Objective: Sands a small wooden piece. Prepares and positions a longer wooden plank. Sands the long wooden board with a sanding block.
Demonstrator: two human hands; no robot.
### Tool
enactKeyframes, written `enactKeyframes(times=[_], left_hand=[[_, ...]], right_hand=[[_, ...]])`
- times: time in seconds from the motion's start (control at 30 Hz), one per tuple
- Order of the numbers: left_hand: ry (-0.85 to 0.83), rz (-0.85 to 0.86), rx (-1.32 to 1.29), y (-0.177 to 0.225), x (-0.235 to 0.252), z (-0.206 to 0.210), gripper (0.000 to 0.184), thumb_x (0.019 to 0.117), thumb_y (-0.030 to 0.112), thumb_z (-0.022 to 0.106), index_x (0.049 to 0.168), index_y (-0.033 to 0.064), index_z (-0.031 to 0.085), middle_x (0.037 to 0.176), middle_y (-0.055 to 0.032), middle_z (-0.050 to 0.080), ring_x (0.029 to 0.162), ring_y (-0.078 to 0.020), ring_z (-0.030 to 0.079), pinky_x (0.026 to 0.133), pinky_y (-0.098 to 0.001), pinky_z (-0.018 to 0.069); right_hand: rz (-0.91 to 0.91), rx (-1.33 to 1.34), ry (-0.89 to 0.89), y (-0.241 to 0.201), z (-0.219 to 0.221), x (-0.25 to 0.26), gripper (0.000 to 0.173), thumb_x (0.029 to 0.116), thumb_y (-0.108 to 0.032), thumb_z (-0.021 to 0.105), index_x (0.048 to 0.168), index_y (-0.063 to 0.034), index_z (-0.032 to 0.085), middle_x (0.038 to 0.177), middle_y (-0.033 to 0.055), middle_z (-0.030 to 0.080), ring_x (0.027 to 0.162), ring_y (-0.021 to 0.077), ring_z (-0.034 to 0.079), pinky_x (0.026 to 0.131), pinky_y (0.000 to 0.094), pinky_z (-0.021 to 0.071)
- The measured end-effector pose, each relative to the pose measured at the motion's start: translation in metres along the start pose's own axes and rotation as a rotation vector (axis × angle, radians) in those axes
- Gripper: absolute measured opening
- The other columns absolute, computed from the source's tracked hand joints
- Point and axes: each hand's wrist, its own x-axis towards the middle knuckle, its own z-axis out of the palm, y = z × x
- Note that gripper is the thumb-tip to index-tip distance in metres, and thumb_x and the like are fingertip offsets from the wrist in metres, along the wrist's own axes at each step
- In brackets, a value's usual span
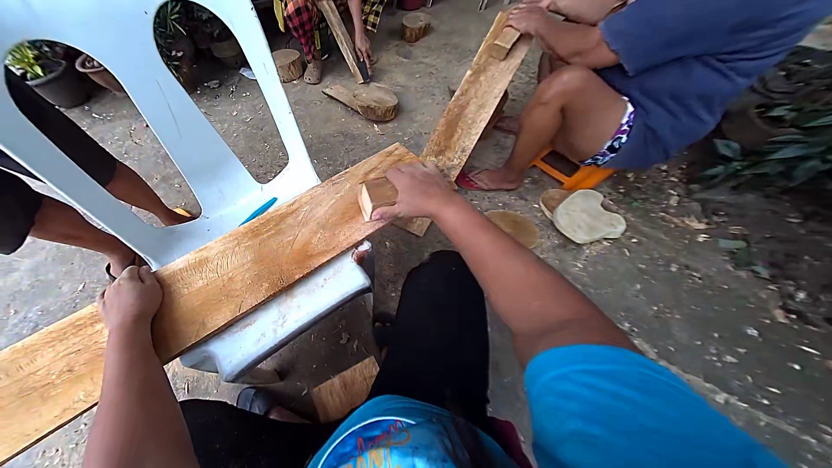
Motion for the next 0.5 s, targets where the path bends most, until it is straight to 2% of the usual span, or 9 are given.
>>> enactKeyframes(times=[0.07,0.17,0.27,0.37,0.43,0.5], left_hand=[[-0.011,-0.019,-0.007,0.003,0.000,-0.001,0.060,0.1134,0.035,0.022,0.124,-0.0099,0.060,0.126,-0.0378,0.061,0.129,-0.0541,0.053,0.108,-0.0720,0.0334],[-0.015,-0.034,-0.014,0.005,0.002,0.001,0.054,0.1129,0.030,0.025,0.121,-0.0104,0.061,0.126,-0.0386,0.060,0.129,-0.0548,0.052,0.107,-0.0723,0.0344],[-0.003,-0.031,-0.004,0.003,0.004,0.003,0.053,0.1127,0.028,0.026,0.118,-0.0102,0.062,0.124,-0.0383,0.061,0.127,-0.0548,0.054,0.107,-0.0728,0.0346],[0.004,-0.023,-0.006,0.003,0.003,0.004,0.053,0.1126,0.029,0.026,0.116,-0.0096,0.062,0.123,-0.0369,0.062,0.127,-0.0537,0.055,0.107,-0.0721,0.0350],[0.009,-0.019,-0.007,0.001,0.004,0.005,0.052,0.1127,0.029,0.027,0.117,-0.0093,0.062,0.123,-0.0364,0.063,0.126,-0.0530,0.055,0.107,-0.0715,0.0350],[0.013,-0.008,-0.008,-0.002,0.005,0.005,0.052,0.1127,0.029,0.027,0.117,-0.0090,0.063,0.123,-0.0362,0.063,0.126,-0.0529,0.055,0.107,-0.0718,0.0348]], right_hand=[[0.081,-0.003,-0.011,0.011,-0.001,0.004,0.102,0.0745,-0.084,0.067,0.136,-0.0029,0.060,0.136,0.0212,0.062,0.129,0.0405,0.057,0.110,0.0650,0.0370],[0.055,0.023,-0.020,-0.030,0.000,0.003,0.100,0.0734,-0.082,0.071,0.132,-0.0005,0.061,0.135,0.0228,0.062,0.130,0.0414,0.056,0.109,0.0651,0.0371],[-0.180,0.073,-0.001,-0.120,0.011,-0.003,0.097,0.0729,-0.082,0.070,0.128,-0.0025,0.065,0.125,0.0206,0.067,0.122,0.0395,0.061,0.110,0.0618,0.0391],[-0.410,0.111,-0.044,-0.212,0.024,-0.004,0.091,0.0751,-0.082,0.069,0.128,-0.0080,0.066,0.120,0.0147,0.068,0.116,0.0343,0.063,0.106,0.0576,0.0422],[-0.545,0.135,-0.087,-0.247,0.027,-0.001,0.087,0.0775,-0.078,0.070,0.128,-0.0081,0.065,0.120,0.0135,0.068,0.117,0.0328,0.062,0.105,0.0568,0.0416],[-0.605,0.146,-0.114,-0.256,0.026,0.001,0.084,0.0792,-0.075,0.071,0.130,-0.0085,0.064,0.123,0.0134,0.067,0.120,0.0325,0.060,0.106,0.0557,0.0404]])
